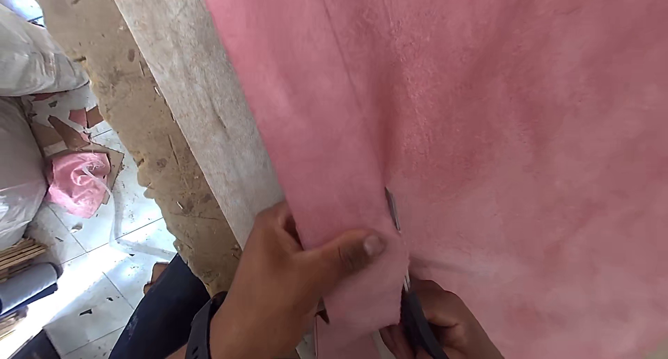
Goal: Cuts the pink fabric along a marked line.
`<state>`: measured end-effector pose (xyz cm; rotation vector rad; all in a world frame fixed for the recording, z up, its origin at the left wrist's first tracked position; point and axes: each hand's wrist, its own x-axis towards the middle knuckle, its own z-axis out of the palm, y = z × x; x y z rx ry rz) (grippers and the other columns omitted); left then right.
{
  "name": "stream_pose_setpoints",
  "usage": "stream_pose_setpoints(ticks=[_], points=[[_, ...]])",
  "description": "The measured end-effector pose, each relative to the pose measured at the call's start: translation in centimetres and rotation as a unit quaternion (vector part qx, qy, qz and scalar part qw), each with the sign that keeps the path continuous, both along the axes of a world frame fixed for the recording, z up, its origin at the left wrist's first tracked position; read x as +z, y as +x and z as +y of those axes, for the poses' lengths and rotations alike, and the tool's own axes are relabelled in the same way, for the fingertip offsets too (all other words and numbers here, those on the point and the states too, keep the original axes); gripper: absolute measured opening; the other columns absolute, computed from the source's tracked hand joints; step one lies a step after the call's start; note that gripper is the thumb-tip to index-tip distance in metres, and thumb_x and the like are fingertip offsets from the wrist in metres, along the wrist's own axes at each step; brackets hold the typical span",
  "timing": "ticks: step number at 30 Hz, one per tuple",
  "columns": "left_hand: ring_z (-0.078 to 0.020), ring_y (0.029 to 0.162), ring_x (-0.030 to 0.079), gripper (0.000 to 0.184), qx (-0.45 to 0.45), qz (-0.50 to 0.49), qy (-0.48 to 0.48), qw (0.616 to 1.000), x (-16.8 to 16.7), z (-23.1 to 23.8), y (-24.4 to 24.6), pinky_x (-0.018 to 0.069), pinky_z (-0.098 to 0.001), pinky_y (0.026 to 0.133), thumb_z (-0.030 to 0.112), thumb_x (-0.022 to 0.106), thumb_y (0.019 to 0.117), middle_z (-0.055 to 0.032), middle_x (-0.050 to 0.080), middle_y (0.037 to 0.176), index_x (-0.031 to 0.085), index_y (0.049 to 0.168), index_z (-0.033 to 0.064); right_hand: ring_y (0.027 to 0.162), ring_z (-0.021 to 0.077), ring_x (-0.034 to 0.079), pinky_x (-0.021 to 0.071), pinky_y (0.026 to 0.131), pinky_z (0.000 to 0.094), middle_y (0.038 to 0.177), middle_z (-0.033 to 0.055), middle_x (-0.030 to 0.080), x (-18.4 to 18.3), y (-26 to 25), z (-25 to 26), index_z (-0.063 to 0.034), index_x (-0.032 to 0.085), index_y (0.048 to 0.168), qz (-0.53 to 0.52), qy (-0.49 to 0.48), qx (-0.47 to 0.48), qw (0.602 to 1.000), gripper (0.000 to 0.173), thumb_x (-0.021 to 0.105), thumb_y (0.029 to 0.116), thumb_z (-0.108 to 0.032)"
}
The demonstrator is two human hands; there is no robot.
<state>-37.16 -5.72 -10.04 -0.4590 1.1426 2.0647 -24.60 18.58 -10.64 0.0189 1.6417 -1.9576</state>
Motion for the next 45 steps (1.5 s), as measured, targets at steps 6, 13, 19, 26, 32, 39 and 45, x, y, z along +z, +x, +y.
stream_pose_setpoints(ticks=[6, 13, 19, 26, 32, 39, 45], points=[[-0.0217, 0.078, 0.075, 0.015, -0.036, 0.086, -0.020, 0.995, -0.7, -0.8, 0.3, 0.0663, -0.0376, 0.073, 0.008, 0.078, 0.0910, -0.0147, 0.076, 0.089, 0.073, 0.101, -0.0021, 0.077, -0.0024, 0.060, 0.0486, 0.062, 0.0122, 0.089, -0.0047, 0.064, 0.9, -2.7, -1.1, -0.0134, 0.064, 0.093, 0.001, 0.011, -0.003, 1.000, 0.044, 0.063, 0.0971, -0.057], [-0.0175, 0.079, 0.075, 0.016, -0.048, 0.092, 0.000, 0.995, -0.9, -1.2, -0.2, 0.0657, -0.0351, 0.073, 0.005, 0.077, 0.0907, -0.0117, 0.076, 0.090, 0.071, 0.102, -0.0034, 0.087, -0.0066, 0.057, 0.0473, 0.070, 0.0116, 0.097, -0.0071, 0.062, 1.6, -4.4, -1.9, -0.0143, 0.063, 0.099, 0.000, 0.054, 0.016, 0.998, 0.059, 0.050, 0.0957, -0.072], [-0.0181, 0.079, 0.075, 0.016, -0.042, 0.088, 0.012, 0.995, -0.9, -1.1, -0.1, 0.0656, -0.0355, 0.074, 0.004, 0.077, 0.0910, -0.0122, 0.076, 0.090, 0.071, 0.103, -0.0040, 0.080, -0.0069, 0.057, 0.0468, 0.064, 0.0108, 0.092, -0.0094, 0.062, 1.9, -4.5, -2.2, -0.0161, 0.064, 0.096, -0.036, 0.054, -0.008, 0.998, 0.050, 0.061, 0.0940, -0.066], [-0.0189, 0.080, 0.075, 0.017, -0.017, 0.095, 0.017, 0.995, -1.0, -1.1, 0.3, 0.0655, -0.0358, 0.074, 0.006, 0.077, 0.0914, -0.0129, 0.076, 0.090, 0.071, 0.104, -0.0041, 0.069, -0.0044, 0.059, 0.0504, 0.060, 0.0126, 0.080, -0.0081, 0.063, 0.7, -4.6, -2.6, -0.0146, 0.066, 0.089, 0.001, 0.061, -0.018, 0.998, 0.034, 0.067, 0.0986, -0.047], [-0.0192, 0.081, 0.075, 0.020, -0.042, 0.089, 0.030, 0.995, -1.3, -1.4, 0.2, 0.0658, -0.0364, 0.075, 0.010, 0.076, 0.0930, -0.0121, 0.076, 0.092, 0.070, 0.106, -0.0031, 0.063, -0.0019, 0.057, 0.0488, 0.056, 0.0145, 0.072, -0.0060, 0.060, 0.1, -4.6, -2.4, -0.0120, 0.065, 0.085, 0.019, 0.069, -0.020, 0.997, 0.033, 0.068, 0.0992, -0.042], [-0.0241, 0.097, 0.071, 0.039, -0.059, 0.035, 0.024, 0.997, -0.4, -3.5, -4.8, 0.0610, -0.0413, 0.089, 0.029, 0.064, 0.1026, -0.0152, 0.072, 0.109, 0.062, 0.134, 0.0063, 0.068, 0.0124, 0.061, 0.0526, 0.060, 0.0282, 0.078, 0.0059, 0.064, -0.5, -4.6, -2.0, -0.0060, 0.066, 0.084, -0.009, -0.009, -0.016, 1.000, 0.039, 0.067, 0.0996, -0.041], [-0.0262, 0.075, 0.075, 0.020, -0.029, 0.046, -0.052, 0.997, -0.1, -2.4, -4.6, 0.0659, -0.0401, 0.070, 0.018, 0.078, 0.0926, -0.0170, 0.075, 0.086, 0.073, 0.101, -0.0001, 0.071, 0.0141, 0.064, 0.0549, 0.061, 0.0290, 0.081, 0.0068, 0.066, -0.2, -5.6, -2.5, -0.0057, 0.067, 0.088, -0.030, -0.021, -0.018, 0.999, 0.037, 0.071, 0.0970, -0.042]])
